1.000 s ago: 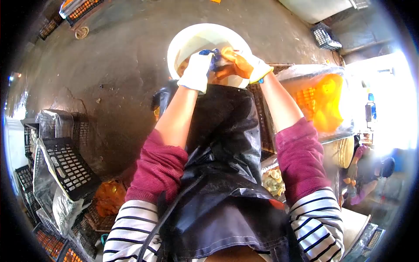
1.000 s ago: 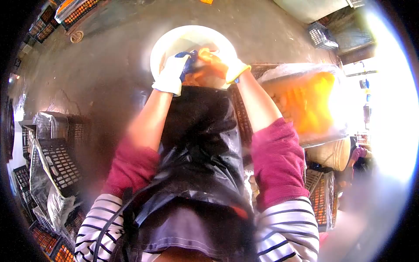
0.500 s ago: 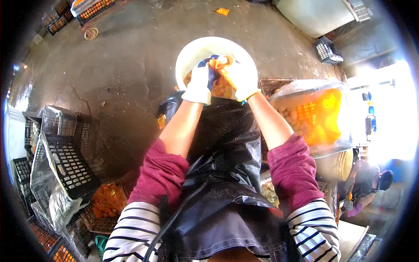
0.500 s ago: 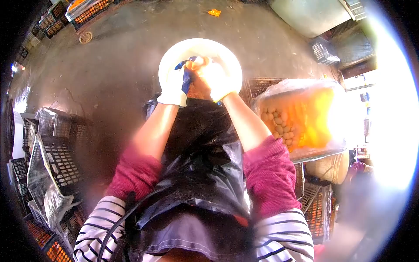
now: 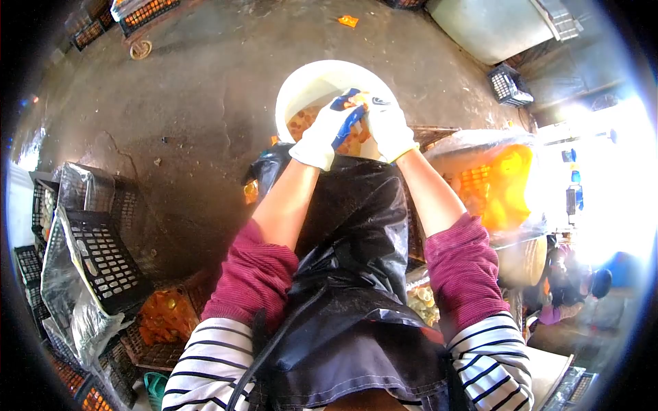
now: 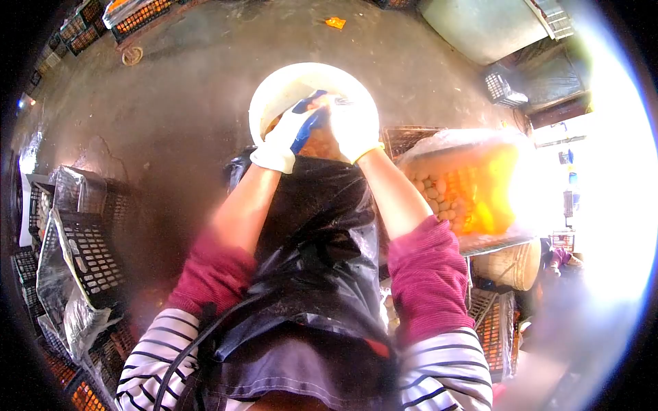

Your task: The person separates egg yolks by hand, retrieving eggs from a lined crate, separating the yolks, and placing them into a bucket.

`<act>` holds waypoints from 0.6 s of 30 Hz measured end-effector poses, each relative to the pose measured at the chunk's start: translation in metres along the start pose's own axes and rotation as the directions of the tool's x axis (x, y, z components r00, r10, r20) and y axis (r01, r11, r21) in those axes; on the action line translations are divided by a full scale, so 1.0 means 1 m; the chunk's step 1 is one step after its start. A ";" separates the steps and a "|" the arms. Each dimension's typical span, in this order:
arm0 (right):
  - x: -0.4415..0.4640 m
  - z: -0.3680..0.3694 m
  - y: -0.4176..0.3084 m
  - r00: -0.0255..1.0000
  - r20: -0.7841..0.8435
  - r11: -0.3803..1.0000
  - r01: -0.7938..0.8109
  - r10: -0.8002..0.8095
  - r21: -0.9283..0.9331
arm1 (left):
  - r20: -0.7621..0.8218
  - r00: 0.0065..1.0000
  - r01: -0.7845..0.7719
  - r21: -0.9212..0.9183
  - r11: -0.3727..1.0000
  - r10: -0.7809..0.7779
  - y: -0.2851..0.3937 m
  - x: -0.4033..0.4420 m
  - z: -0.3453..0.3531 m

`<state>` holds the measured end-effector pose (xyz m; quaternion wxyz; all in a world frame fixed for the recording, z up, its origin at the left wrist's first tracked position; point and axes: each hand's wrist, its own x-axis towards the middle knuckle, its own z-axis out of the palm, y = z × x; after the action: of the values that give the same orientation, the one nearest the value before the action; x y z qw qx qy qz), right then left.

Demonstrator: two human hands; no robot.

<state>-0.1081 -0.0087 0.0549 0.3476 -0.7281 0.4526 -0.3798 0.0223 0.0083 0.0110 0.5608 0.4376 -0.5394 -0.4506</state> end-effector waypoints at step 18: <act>-0.237 -0.236 0.060 0.951 -0.282 0.969 -0.181 0.129 -0.166 | -0.120 0.973 0.106 -0.531 0.841 -0.198 -0.038 0.014 -0.016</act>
<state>-0.4080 0.1505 0.0581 0.2408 -0.6617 0.5858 -0.4013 0.0377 -0.0138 -0.0237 0.6645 0.3476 -0.3107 -0.5840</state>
